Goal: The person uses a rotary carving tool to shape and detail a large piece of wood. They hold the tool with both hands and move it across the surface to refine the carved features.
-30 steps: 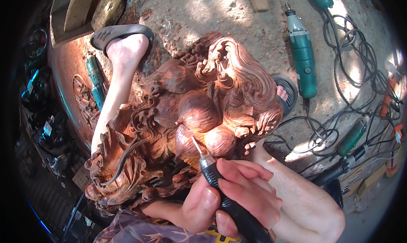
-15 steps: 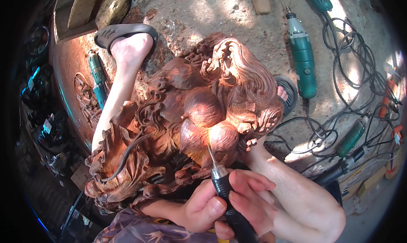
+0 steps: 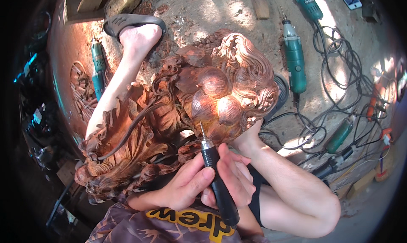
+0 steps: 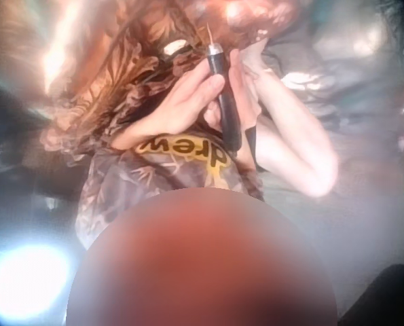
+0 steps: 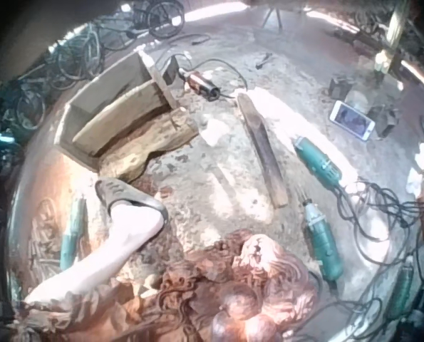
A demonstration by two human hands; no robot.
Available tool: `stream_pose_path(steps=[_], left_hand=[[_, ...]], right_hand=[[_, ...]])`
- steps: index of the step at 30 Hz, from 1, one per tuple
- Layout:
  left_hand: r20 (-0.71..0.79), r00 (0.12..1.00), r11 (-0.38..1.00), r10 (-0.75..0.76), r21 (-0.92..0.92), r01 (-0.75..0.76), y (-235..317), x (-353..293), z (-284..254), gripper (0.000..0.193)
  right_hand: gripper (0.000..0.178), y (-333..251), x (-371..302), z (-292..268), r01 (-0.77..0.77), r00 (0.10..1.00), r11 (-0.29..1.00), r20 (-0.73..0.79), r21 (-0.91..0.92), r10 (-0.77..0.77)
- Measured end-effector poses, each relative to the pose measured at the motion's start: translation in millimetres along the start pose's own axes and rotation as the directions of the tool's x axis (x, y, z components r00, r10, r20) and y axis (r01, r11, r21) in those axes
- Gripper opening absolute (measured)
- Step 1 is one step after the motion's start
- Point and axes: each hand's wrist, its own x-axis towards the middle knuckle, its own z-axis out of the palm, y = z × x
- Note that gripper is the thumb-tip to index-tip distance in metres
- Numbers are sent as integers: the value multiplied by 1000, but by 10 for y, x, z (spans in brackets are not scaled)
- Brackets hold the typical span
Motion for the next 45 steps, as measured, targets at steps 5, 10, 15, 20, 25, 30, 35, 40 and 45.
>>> stream_pose_path(steps=[5, 10, 15, 20, 25, 30, 35, 40, 45], left_hand=[[-52, 999, 994, 13, -105, -18, -67, 2, 58, 55], [-97, 995, 990, 39, -130, -52, -59, 7, 105, 53], [-150, 986, 992, 77, -91, -92, -8, 50, 117, 50], [-141, 989, 998, -43, -50, 37, -1, 79, 121, 48], [-189, 979, 993, 82, -72, -97, -38, 62, 162, 46], [-193, 978, 994, 73, -66, -87, -53, 94, 162, 46], [-172, 985, 998, 33, -52, -43, -35, 109, 163, 45], [-217, 971, 981, 98, -141, -131, -35, 86, 202, 45], [-162, 987, 994, 0, -112, -19, -39, 155, 177, 46]], right_hand=[[57, -33, 23, -72, 11, 997, 995, 82, -96, -3], [44, -359, 607, -272, -193, 849, 954, 448, -228, 279], [31, -587, 1026, -392, -456, 402, 766, 662, -454, 632], [47, -310, 638, -381, -144, 669, 925, 654, -352, 353], [55, -154, 343, -501, -33, 775, 954, 595, -297, 212], [63, -165, 290, -464, 48, 826, 952, 548, -302, 132], [67, -124, 320, -506, 56, 750, 956, 644, -288, 150], [69, -92, 329, -530, -3, 727, 970, 665, -243, 169], [83, -170, 591, -539, 22, 618, 961, 759, -277, 204]])
